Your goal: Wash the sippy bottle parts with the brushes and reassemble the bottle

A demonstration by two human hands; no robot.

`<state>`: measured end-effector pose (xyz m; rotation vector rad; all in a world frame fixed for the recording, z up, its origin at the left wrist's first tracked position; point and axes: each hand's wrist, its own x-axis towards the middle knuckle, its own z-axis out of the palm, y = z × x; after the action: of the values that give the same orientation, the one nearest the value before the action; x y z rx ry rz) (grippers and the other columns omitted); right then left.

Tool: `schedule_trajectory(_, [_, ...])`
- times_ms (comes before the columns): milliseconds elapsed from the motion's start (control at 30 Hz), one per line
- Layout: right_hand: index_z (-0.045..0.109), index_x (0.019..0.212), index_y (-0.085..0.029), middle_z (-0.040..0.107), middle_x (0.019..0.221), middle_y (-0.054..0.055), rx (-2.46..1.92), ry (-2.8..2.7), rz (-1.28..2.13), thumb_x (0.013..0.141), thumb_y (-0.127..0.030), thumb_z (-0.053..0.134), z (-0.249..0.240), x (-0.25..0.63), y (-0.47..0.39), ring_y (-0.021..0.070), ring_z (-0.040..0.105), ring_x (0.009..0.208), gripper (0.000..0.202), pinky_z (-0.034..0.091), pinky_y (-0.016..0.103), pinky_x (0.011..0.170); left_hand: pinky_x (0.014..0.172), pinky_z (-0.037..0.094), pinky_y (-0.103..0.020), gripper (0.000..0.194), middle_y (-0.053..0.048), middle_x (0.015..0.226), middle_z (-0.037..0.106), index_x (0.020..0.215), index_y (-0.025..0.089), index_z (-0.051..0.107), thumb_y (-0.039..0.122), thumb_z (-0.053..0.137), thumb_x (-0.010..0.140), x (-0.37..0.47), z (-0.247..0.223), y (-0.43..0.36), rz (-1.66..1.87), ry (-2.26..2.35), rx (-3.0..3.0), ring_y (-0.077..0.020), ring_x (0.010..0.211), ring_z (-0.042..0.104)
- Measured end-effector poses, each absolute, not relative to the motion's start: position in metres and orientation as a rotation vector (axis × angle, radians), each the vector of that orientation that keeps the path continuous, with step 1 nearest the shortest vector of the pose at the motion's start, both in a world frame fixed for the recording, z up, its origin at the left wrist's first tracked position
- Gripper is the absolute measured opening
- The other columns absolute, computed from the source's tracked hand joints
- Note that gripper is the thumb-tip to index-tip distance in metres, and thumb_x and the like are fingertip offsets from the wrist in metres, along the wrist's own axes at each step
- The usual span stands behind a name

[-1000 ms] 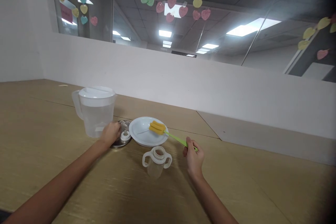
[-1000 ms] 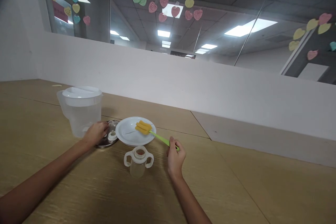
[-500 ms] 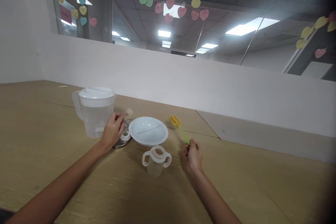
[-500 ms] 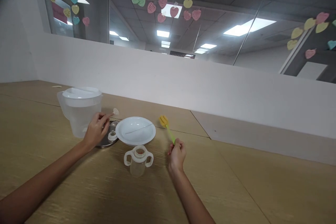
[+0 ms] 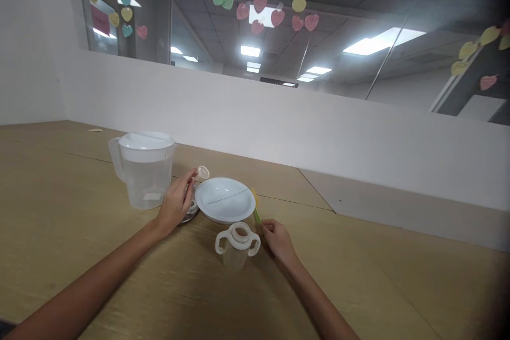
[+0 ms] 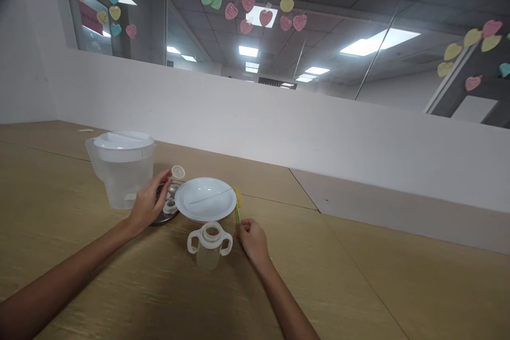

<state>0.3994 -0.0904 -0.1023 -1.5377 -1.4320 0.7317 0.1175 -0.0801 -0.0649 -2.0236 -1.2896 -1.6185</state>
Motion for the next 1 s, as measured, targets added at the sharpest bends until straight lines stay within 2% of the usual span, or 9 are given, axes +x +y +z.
schedule_trajectory(133, [0.06, 0.059, -0.017, 0.062, 0.056, 0.001, -1.651, -1.755, 0.447, 0.069, -0.024, 0.053, -0.093, 0.403, -0.094, 0.0126, 0.051, 0.051, 0.014, 0.027, 0.022, 0.048, 0.078, 0.047, -0.029, 0.023, -0.007, 0.094, 0.065, 0.103, 0.017, 0.057, 0.026, 0.041, 0.089, 0.129, -0.052, -0.082, -1.696, -1.3, -2.117, -0.018, 0.086, 0.06])
schedule_trajectory(300, [0.056, 0.047, -0.016, 0.053, 0.046, -0.003, -1.626, -1.911, 0.524, 0.061, -0.013, 0.056, -0.077, 0.416, -0.091, 0.0098, 0.045, 0.047, 0.015, 0.024, 0.02, 0.047, 0.074, 0.047, -0.027, 0.022, -0.004, 0.089, 0.066, 0.092, 0.017, 0.062, 0.029, 0.045, 0.086, 0.145, -0.033, -0.075, -1.815, -1.309, -2.283, -0.0163, 0.081, 0.06])
schedule_trajectory(367, [0.054, 0.045, -0.016, 0.052, 0.045, -0.003, -1.642, -1.931, 0.498, 0.063, -0.014, 0.055, -0.067, 0.418, -0.085, 0.0098, 0.045, 0.047, 0.019, 0.025, 0.02, 0.047, 0.072, 0.047, -0.026, 0.021, -0.004, 0.087, 0.067, 0.088, 0.016, 0.063, 0.029, 0.047, 0.083, 0.151, -0.027, -0.069, -1.864, -1.323, -2.303, -0.0163, 0.08, 0.06])
schedule_trajectory(467, [0.057, 0.05, -0.016, 0.058, 0.053, 0.0, -1.729, -1.955, 0.34, 0.074, -0.022, 0.05, -0.048, 0.413, -0.063, 0.0114, 0.05, 0.053, 0.026, 0.03, 0.021, 0.051, 0.073, 0.046, -0.026, 0.021, -0.004, 0.086, 0.067, 0.086, 0.015, 0.063, 0.029, 0.05, 0.081, 0.159, -0.018, -0.058, -1.932, -1.32, -2.283, -0.0167, 0.08, 0.06])
schedule_trajectory(567, [0.063, 0.065, -0.015, 0.066, 0.069, 0.006, -1.805, -1.929, 0.248, 0.082, -0.033, 0.044, -0.033, 0.398, -0.028, 0.0152, 0.058, 0.066, 0.031, 0.035, 0.023, 0.06, 0.075, 0.045, -0.026, 0.019, -0.004, 0.085, 0.067, 0.086, 0.014, 0.063, 0.027, 0.05, 0.08, 0.167, -0.01, -0.046, -2.005, -1.282, -2.242, -0.0164, 0.079, 0.06])
schedule_trajectory(667, [0.066, 0.072, -0.012, 0.067, 0.081, 0.015, -1.939, -1.907, 0.223, 0.078, -0.043, 0.049, -0.029, 0.38, 0.004, 0.0232, 0.061, 0.078, 0.036, 0.039, 0.028, 0.063, 0.076, 0.045, -0.027, 0.018, -0.004, 0.086, 0.067, 0.085, 0.014, 0.063, 0.025, 0.05, 0.079, 0.173, -0.003, -0.038, -1.998, -1.282, -2.216, -0.017, 0.08, 0.06])
schedule_trajectory(767, [0.067, 0.076, -0.012, 0.067, 0.086, 0.018, -2.038, -1.909, 0.241, 0.07, -0.04, 0.059, -0.031, 0.371, 0.023, 0.0284, 0.062, 0.083, 0.03, 0.041, 0.031, 0.064, 0.078, 0.044, -0.029, 0.016, -0.004, 0.087, 0.067, 0.084, 0.017, 0.064, 0.023, 0.05, 0.079, 0.176, -0.001, -0.034, -1.903, -1.289, -2.228, -0.0182, 0.084, 0.059])
schedule_trajectory(900, [0.067, 0.081, -0.013, 0.067, 0.092, 0.017, -2.049, -1.893, 0.233, 0.072, -0.033, 0.056, -0.034, 0.369, 0.029, 0.0284, 0.062, 0.088, 0.024, 0.043, 0.032, 0.067, 0.081, 0.044, -0.03, 0.016, -0.005, 0.091, 0.068, 0.085, 0.016, 0.064, 0.022, 0.05, 0.078, 0.173, -0.003, -0.031, -1.825, -1.321, -2.251, -0.019, 0.086, 0.059])
schedule_trajectory(1000, [0.067, 0.079, -0.014, 0.067, 0.088, 0.015, -2.012, -1.837, 0.23, 0.071, -0.026, 0.054, -0.035, 0.367, 0.026, 0.0267, 0.062, 0.086, 0.019, 0.042, 0.031, 0.066, 0.079, 0.045, -0.031, 0.017, -0.005, 0.091, 0.068, 0.085, 0.016, 0.064, 0.024, 0.05, 0.078, 0.169, -0.004, -0.031, -1.815, -1.387, -2.242, -0.0197, 0.086, 0.06])
